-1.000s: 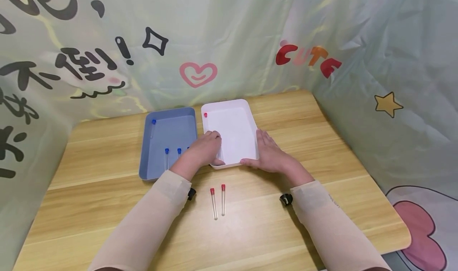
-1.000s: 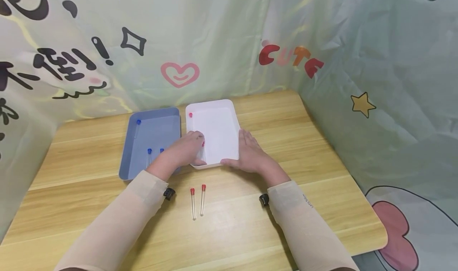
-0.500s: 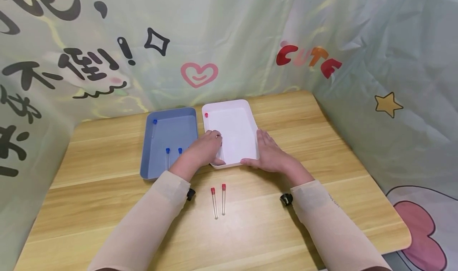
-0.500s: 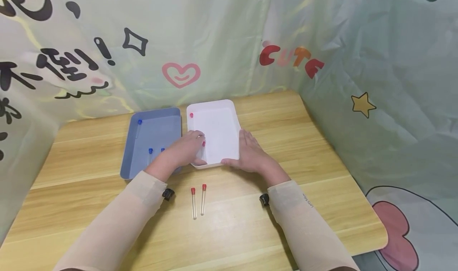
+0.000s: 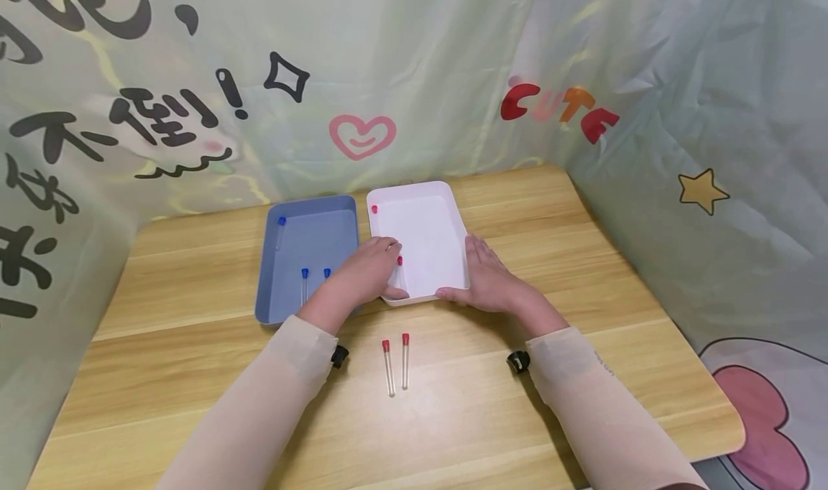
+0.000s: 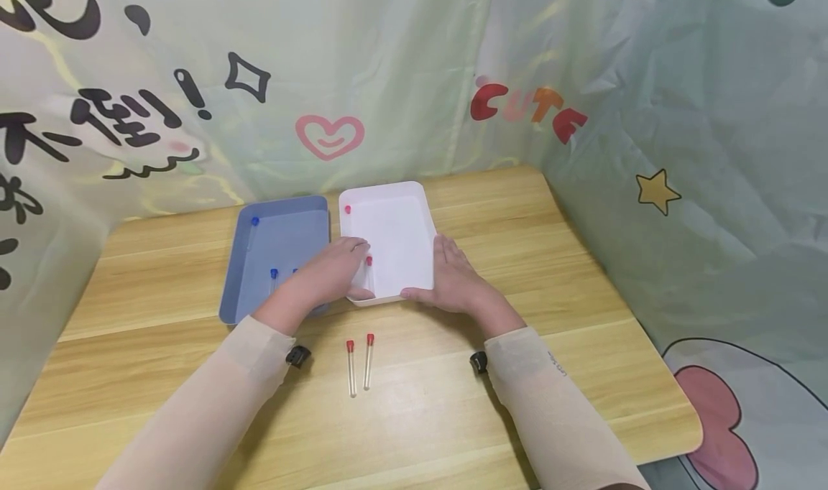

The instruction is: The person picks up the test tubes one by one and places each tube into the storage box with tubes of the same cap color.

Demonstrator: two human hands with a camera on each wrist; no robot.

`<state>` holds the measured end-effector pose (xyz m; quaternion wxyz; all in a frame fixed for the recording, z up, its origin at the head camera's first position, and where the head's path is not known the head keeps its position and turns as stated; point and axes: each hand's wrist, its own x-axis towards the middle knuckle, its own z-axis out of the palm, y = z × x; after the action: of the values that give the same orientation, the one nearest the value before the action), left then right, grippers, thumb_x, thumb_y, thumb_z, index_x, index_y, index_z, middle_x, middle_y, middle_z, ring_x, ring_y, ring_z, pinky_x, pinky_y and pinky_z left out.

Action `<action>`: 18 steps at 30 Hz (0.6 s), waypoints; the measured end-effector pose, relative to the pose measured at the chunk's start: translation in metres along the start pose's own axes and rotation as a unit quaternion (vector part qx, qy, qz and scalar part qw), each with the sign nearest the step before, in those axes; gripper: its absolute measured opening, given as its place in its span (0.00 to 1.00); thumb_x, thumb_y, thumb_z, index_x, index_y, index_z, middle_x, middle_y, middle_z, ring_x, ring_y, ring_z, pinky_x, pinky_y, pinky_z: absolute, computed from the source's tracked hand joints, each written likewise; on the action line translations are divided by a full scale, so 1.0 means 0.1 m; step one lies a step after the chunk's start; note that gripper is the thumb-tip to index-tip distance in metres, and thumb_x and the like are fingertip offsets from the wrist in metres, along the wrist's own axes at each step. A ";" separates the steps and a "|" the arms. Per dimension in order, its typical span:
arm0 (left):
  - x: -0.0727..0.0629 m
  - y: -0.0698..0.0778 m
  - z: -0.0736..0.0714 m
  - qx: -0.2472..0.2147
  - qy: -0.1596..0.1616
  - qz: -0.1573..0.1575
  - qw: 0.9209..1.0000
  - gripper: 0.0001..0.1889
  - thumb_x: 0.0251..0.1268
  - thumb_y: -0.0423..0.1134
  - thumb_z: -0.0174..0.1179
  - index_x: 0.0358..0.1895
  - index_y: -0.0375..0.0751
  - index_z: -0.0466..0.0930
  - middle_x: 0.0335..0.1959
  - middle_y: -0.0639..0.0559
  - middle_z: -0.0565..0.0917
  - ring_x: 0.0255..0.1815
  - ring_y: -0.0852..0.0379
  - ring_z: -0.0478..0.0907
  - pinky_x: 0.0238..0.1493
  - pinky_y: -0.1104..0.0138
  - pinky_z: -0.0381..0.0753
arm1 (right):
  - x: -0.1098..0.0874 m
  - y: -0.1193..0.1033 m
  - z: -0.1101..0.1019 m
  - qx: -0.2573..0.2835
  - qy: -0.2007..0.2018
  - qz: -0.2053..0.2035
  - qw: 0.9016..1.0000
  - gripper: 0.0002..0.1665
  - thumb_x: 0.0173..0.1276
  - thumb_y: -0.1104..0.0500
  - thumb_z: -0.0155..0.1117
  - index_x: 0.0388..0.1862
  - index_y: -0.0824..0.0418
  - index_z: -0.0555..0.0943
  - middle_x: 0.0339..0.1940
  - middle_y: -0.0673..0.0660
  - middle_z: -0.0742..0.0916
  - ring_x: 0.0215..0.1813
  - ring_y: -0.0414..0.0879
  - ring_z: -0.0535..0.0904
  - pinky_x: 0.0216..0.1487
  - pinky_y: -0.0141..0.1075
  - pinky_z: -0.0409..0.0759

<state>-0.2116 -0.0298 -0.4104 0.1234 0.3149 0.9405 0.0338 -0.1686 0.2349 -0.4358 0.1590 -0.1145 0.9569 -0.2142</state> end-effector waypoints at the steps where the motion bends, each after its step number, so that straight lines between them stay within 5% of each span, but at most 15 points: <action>1: -0.02 0.00 0.00 0.000 0.005 0.002 1.000 0.54 0.67 0.66 0.72 0.82 0.28 0.65 0.83 0.35 0.70 0.86 0.38 0.65 0.90 0.52 0.62 | 0.00 0.00 0.00 0.001 -0.001 0.001 1.000 0.80 0.72 0.25 0.66 0.87 0.76 0.31 0.91 0.73 0.40 0.93 0.68 0.35 0.94 0.58 0.38; 18: -0.31 -0.02 0.01 -0.010 0.057 0.011 0.998 0.51 0.70 0.66 0.69 0.79 0.26 0.67 0.80 0.32 0.73 0.84 0.35 0.69 0.90 0.49 0.62 | 0.00 0.00 0.00 -0.006 0.004 -0.003 1.000 0.80 0.72 0.25 0.66 0.87 0.77 0.32 0.91 0.75 0.41 0.93 0.68 0.36 0.94 0.58 0.39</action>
<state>-0.1881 -0.0498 -0.4049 0.0728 0.3216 0.9420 0.0628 -0.1685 0.2345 -0.4355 0.1538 -0.1177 0.9584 -0.2097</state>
